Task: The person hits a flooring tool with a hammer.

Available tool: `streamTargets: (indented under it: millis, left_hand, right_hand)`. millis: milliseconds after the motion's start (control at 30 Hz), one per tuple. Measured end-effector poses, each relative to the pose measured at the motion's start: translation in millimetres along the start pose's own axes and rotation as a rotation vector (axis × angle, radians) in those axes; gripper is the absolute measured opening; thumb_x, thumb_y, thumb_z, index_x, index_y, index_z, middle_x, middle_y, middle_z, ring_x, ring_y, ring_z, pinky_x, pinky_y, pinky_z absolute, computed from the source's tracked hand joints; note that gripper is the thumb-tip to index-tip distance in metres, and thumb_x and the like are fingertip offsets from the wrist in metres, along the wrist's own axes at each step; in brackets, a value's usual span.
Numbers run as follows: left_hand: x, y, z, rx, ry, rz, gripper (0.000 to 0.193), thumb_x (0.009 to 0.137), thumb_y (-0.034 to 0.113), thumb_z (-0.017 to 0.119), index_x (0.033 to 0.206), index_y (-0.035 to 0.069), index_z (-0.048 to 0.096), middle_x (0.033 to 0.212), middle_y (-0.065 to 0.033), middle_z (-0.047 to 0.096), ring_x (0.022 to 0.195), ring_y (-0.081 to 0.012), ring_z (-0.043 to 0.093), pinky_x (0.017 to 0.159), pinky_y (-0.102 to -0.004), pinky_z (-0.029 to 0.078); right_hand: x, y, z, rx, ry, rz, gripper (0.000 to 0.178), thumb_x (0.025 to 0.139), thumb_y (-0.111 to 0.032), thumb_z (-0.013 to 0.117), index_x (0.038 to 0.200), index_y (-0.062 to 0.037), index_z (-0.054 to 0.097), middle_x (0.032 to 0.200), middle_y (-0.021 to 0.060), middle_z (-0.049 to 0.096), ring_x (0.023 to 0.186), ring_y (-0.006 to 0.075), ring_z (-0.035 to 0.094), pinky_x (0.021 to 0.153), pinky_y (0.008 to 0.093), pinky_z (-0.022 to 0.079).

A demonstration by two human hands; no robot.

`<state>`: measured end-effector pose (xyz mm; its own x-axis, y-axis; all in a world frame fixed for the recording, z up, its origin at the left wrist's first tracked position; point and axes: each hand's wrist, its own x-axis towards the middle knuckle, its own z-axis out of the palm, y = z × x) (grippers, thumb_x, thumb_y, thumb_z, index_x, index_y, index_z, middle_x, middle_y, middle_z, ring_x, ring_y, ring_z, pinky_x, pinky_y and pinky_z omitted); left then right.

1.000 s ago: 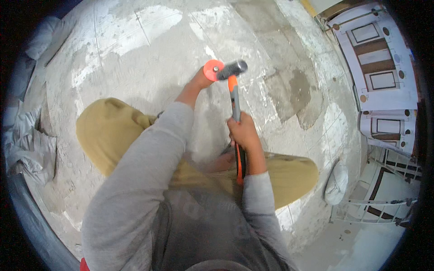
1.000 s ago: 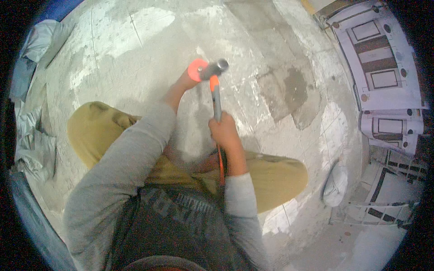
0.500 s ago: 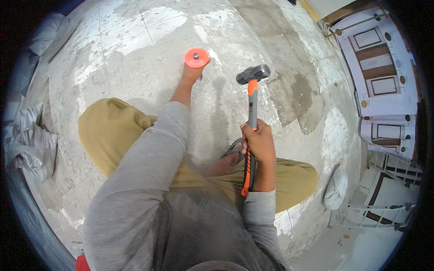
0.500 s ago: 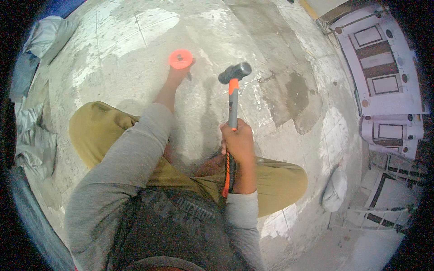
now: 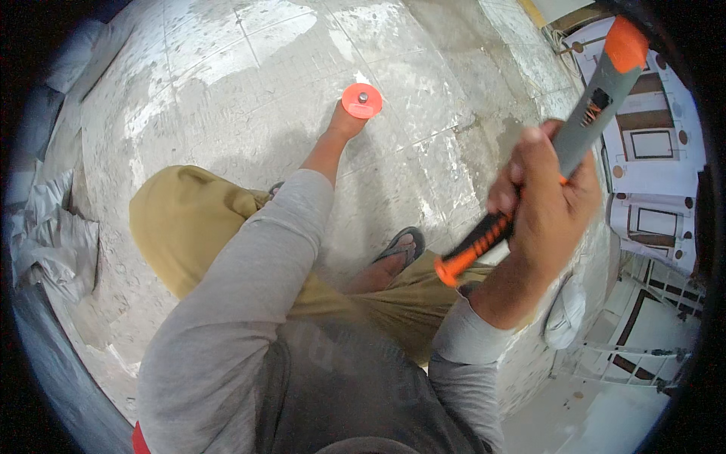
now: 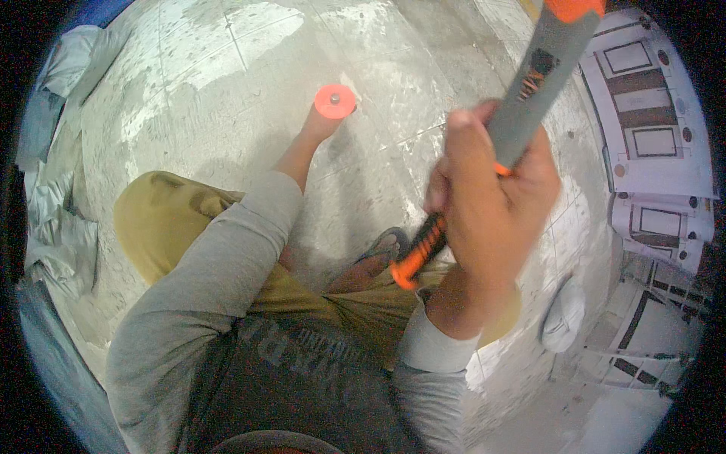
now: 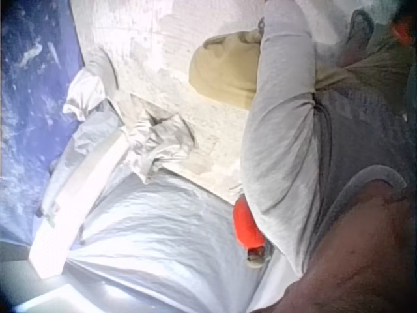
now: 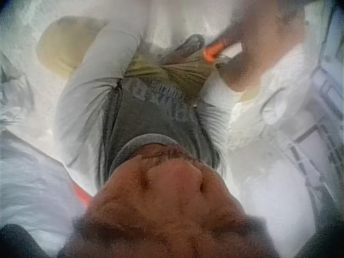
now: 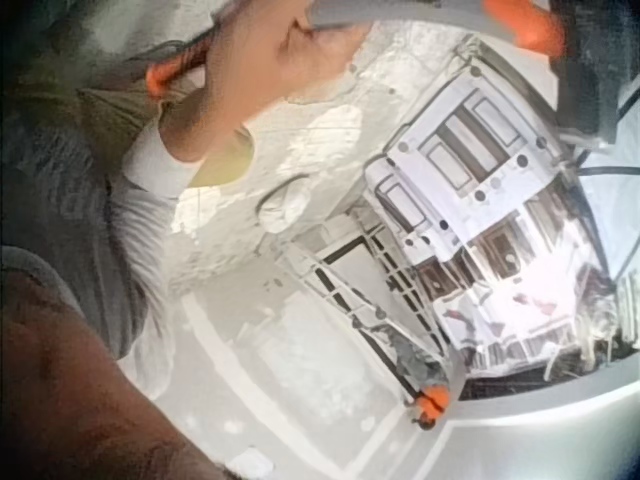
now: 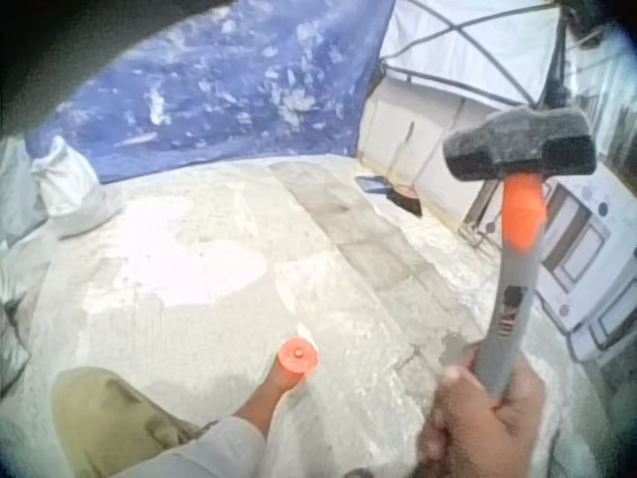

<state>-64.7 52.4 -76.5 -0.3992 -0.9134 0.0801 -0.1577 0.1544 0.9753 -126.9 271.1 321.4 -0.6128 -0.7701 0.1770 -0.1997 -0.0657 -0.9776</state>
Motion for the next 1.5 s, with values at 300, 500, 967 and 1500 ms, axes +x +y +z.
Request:
streamTargets:
  millis: [300, 500, 967, 1500]
  left_hand:
    - [-3.2, 41.6, 5.2, 0.031, 0.163, 0.391, 0.03, 0.079, 0.02, 0.072, 0.105, 0.006, 0.064, 0.099, -0.0104, 0.067, 0.096, -0.0256, 0.064, 0.084, -0.0362, 0.05]
    - [-4.7, -5.6, -48.3, 0.12, 0.307, 0.153, 0.015, 0.083, 0.015, 0.071, 0.092, 0.004, 0.066, 0.089, -0.0049, 0.066, 0.085, -0.0153, 0.061, 0.076, -0.0318, 0.047]
    - [-17.8, 34.0, -3.1, 0.072, 0.096, -0.014, 0.028, 0.081, 0.021, 0.075, 0.102, 0.006, 0.063, 0.095, -0.0043, 0.064, 0.09, -0.0157, 0.062, 0.077, -0.0341, 0.05]
    - [-24.0, 21.5, 28.7, 0.14, -0.09, 0.081, 0.032, 0.078, 0.015, 0.073, 0.108, 0.007, 0.063, 0.104, -0.0089, 0.067, 0.101, -0.0226, 0.063, 0.086, -0.0336, 0.05]
  right_hand:
    - [-25.7, 188.7, -5.1, -0.443, -0.491, 0.551, 0.023, 0.084, -0.016, 0.059, 0.09, 0.0065, 0.054, 0.069, 0.0176, 0.059, 0.058, 0.0292, 0.063, 0.057, 0.0415, 0.052]
    - [-50.8, 166.9, -15.5, -0.347, -0.373, 0.687, 0.017, 0.086, -0.011, 0.059, 0.086, 0.0051, 0.052, 0.06, 0.008, 0.053, 0.041, 0.0172, 0.053, 0.037, 0.0325, 0.042]
    - [-40.1, 68.3, -27.1, -0.148, -0.182, 0.458, 0.014, 0.087, -0.011, 0.062, 0.086, 0.0002, 0.054, 0.056, 0.0024, 0.05, 0.041, 0.0099, 0.048, 0.037, 0.0264, 0.038]
    - [-34.4, 103.3, -10.3, -0.363, -0.021, 0.078, 0.016, 0.088, -0.013, 0.059, 0.094, 0.001, 0.056, 0.071, 0.0101, 0.057, 0.061, 0.0221, 0.057, 0.056, 0.0355, 0.045]
